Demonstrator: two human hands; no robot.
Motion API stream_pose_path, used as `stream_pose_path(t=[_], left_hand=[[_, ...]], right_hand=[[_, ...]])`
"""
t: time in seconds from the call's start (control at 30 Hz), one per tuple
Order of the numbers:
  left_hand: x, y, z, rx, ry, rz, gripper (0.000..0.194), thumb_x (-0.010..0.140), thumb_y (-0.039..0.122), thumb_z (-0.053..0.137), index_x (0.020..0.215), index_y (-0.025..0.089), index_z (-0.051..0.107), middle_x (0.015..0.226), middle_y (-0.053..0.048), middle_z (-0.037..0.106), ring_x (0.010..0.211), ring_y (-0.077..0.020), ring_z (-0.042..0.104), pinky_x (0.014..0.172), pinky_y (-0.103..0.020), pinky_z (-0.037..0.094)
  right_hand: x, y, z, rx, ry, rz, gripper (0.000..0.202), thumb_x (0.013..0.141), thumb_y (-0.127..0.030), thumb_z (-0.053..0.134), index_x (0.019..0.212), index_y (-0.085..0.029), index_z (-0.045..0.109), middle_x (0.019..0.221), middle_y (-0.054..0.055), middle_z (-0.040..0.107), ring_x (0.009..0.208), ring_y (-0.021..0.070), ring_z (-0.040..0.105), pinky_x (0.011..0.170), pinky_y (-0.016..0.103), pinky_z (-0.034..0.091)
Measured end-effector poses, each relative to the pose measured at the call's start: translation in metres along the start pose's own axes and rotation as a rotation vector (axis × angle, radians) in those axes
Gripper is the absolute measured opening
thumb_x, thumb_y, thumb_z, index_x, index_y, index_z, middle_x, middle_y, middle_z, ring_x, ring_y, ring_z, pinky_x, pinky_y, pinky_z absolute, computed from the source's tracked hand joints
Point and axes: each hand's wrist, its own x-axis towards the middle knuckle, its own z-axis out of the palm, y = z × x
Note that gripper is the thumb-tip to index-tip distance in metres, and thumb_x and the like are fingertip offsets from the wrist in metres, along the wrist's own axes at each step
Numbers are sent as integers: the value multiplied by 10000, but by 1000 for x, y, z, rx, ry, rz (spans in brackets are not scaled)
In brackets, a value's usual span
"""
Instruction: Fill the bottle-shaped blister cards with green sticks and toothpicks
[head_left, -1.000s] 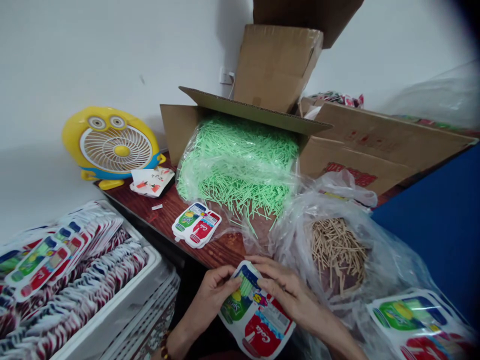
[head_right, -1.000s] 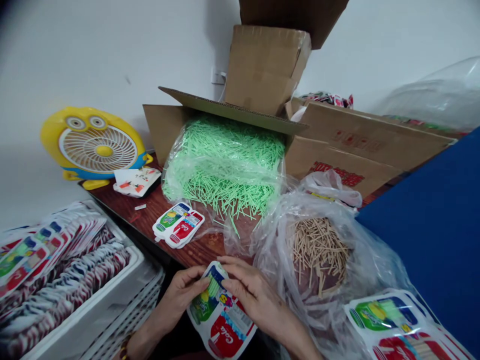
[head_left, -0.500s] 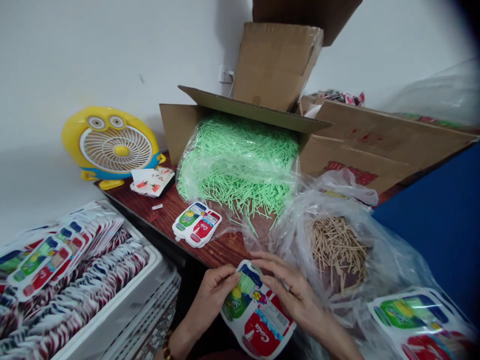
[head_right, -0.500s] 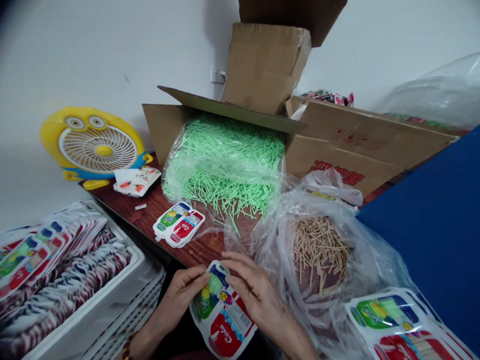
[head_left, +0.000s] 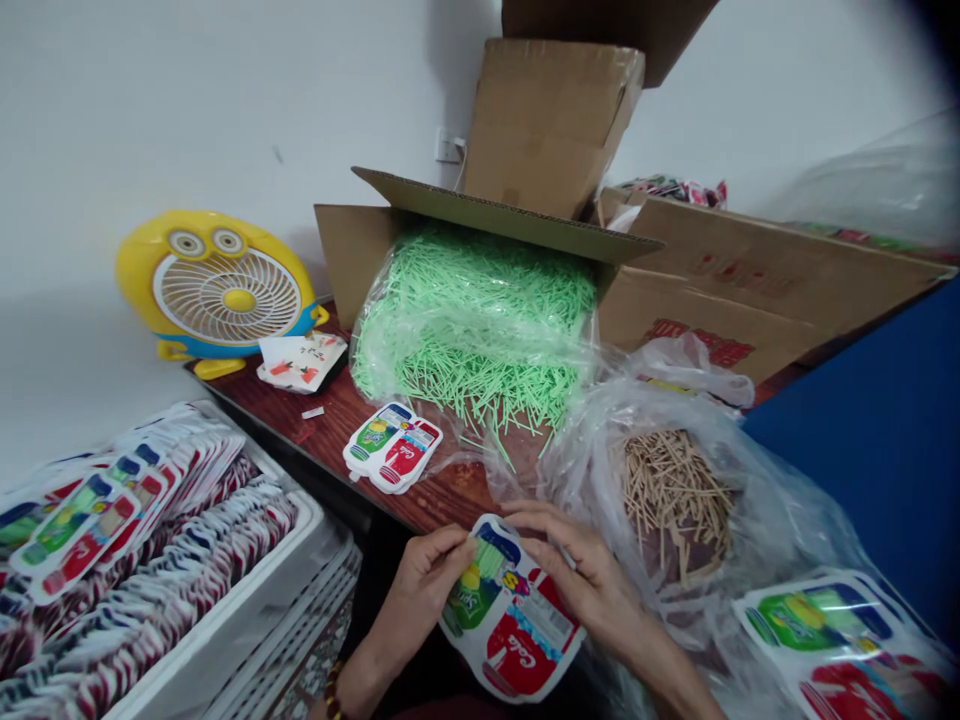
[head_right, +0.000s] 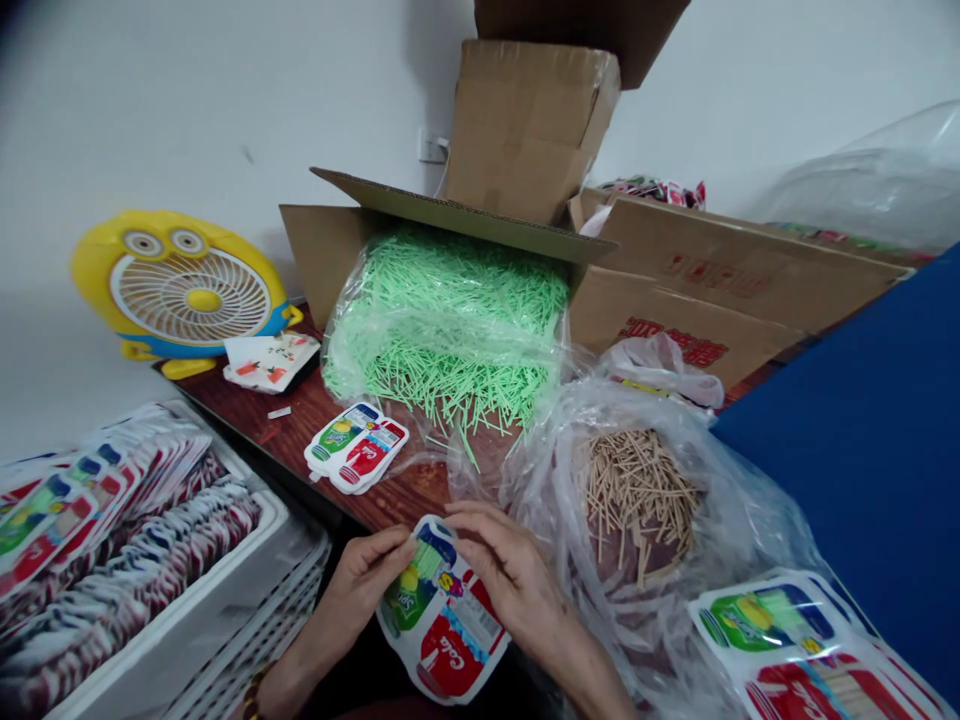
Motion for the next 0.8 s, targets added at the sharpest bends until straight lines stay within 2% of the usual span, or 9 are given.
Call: stream_pose_path(t=[0.07,0.23,0.43,0.57,0.73,0.8], left_hand=[[0,0,1,4,-8,-1,324,842,398,591,637,150,558,622,44,403,575,-102,344,518,-197,318],[-1,1,1,12,-29,17,296,862,374,576,682,139,587,656,35,425,609,-106,369,541,-198,330],[-1,-1,-1,14,-7,-10,291,860,379,582,694,139,572,645,38,426,597,-100,365,532,-194,330],[1,-5,-1,62,27,13,280,853,366,597,694,136,595,656,34,450,617,-102,386,546,-186,342],[1,-7,0,24,-10,-36,298,851,382,597,705,123,619,624,34,465,584,-95,393,522,-185,331],[1,-6,0,2,-24,-45,301,850,386,597,721,117,636,623,32,476,580,-94,398,525,-186,337]], right_hand=[[0,0,0,1,-17,2,273,921,-231,502,1132,-277,668,1225,51,628,1140,210,565,996,368,427],[5,-1,1,-17,-172,1,273,915,-245,522,1141,-293,667,1166,38,660,1077,208,594,944,356,461],[9,-1,-6,-78,-98,-25,223,919,-250,513,1020,-263,712,1099,39,671,1023,203,610,915,340,471],[10,-2,-8,-136,-205,-12,208,917,-258,519,902,-227,724,942,37,686,880,179,633,814,300,499],[12,8,-8,-14,-152,0,204,928,-268,518,1042,-218,680,1105,49,656,1057,169,587,938,293,440],[12,13,-5,51,-184,10,208,930,-280,518,1043,-222,682,1115,43,654,1061,164,586,935,285,442]])
